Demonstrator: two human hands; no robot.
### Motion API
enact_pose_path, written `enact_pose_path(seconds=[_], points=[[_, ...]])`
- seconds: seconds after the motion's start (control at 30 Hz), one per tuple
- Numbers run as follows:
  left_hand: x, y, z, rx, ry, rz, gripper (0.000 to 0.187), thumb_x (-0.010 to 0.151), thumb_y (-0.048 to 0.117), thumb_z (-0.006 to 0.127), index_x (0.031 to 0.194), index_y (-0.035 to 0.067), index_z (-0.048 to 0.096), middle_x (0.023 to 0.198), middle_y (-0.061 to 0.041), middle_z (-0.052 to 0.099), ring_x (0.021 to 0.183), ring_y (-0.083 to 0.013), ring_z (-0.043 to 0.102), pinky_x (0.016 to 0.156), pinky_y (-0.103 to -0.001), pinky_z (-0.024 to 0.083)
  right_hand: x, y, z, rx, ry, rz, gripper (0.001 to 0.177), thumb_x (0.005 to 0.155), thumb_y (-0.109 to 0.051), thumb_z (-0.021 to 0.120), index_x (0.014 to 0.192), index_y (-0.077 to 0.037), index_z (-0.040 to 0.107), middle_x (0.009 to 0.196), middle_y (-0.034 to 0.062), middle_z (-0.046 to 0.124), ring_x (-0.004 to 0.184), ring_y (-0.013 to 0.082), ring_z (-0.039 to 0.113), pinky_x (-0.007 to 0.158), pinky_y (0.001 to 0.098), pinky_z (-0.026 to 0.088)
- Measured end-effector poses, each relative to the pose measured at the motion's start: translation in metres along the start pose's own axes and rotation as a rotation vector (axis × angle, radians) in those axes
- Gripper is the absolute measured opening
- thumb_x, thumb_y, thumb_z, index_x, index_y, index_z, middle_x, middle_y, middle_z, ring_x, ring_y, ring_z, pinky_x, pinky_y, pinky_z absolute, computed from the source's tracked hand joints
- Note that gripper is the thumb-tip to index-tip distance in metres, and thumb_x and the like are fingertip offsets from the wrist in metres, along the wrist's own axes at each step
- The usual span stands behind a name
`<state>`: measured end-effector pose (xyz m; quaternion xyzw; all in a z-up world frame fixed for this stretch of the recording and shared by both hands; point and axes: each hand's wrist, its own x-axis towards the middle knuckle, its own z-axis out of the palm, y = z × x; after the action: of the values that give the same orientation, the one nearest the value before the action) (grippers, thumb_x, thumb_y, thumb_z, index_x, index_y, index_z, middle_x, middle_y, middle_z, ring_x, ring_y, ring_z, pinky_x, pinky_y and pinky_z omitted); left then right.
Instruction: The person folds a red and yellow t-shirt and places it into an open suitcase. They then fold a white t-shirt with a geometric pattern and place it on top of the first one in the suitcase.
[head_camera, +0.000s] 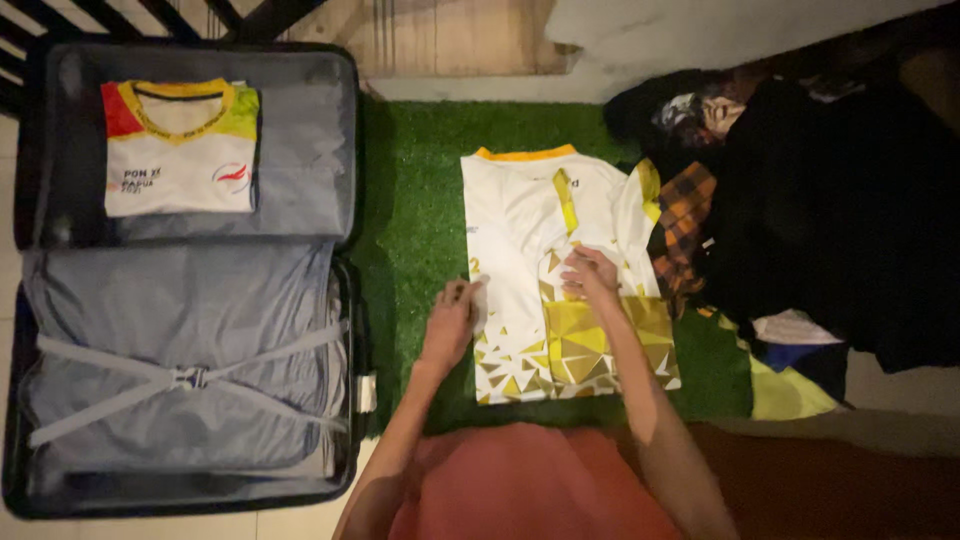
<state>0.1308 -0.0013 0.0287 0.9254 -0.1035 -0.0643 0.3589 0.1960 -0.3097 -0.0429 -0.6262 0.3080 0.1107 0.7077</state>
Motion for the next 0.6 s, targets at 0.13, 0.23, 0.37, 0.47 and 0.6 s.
enact_pose_path(seconds=[0.13,0.23,0.37,0.47,0.6], points=[[0.017,-0.003,0.011,0.176,0.028,0.122,0.051,0.083,0.015,0.072,0.133,0.016,0.059,0.128,-0.015,0.053,0.116,-0.0395,0.054,0.09,-0.053,0.048,0.034,0.001,0.016,-0.075,0.029,-0.054,0.037,0.088,-0.018,0.076,0.121,-0.006,0.063,0.098,0.0058,0.068,0.072,0.0165,0.064,0.059,0.0309,0.057],[0.021,-0.005,0.009,0.05,-0.011,0.013,0.042,0.084,0.015,0.073,0.125,0.019,0.062,0.124,-0.011,0.055,0.113,-0.036,0.057,0.092,-0.049,0.05,0.046,-0.001,0.017,-0.102,0.032,-0.111,0.03,0.091,-0.019,0.078,0.113,-0.004,0.065,0.092,0.0042,0.065,0.072,0.0129,0.061,0.06,0.0286,0.055],[0.029,-0.006,0.005,0.013,-0.012,-0.005,0.039,0.081,0.015,0.077,0.117,0.018,0.063,0.12,-0.01,0.055,0.109,-0.0346,0.057,0.091,-0.048,0.051,0.04,-0.021,0.017,-0.023,0.021,-0.149,0.022,0.091,-0.014,0.075,0.107,-0.005,0.064,0.091,0.0025,0.068,0.076,0.0112,0.066,0.061,0.0264,0.049],[0.031,-0.01,0.005,-0.032,-0.05,-0.05,0.038,0.081,0.016,0.079,0.115,0.019,0.063,0.119,-0.009,0.054,0.107,-0.0319,0.058,0.09,-0.045,0.053,0.027,-0.03,0.008,0.166,0.018,-0.054,0.02,0.093,-0.011,0.072,0.109,-0.008,0.061,0.088,0.0033,0.065,0.075,0.0109,0.065,0.062,0.026,0.051],[0.039,-0.008,-0.002,-0.042,-0.034,-0.016,0.04,0.078,0.014,0.081,0.113,0.018,0.063,0.118,-0.01,0.054,0.106,-0.0337,0.058,0.086,-0.046,0.054,0.03,-0.018,-0.003,0.194,0.091,-0.085,0.03,0.085,0.001,0.065,0.113,-0.009,0.059,0.091,0.005,0.068,0.071,0.0144,0.066,0.058,0.0261,0.048]])
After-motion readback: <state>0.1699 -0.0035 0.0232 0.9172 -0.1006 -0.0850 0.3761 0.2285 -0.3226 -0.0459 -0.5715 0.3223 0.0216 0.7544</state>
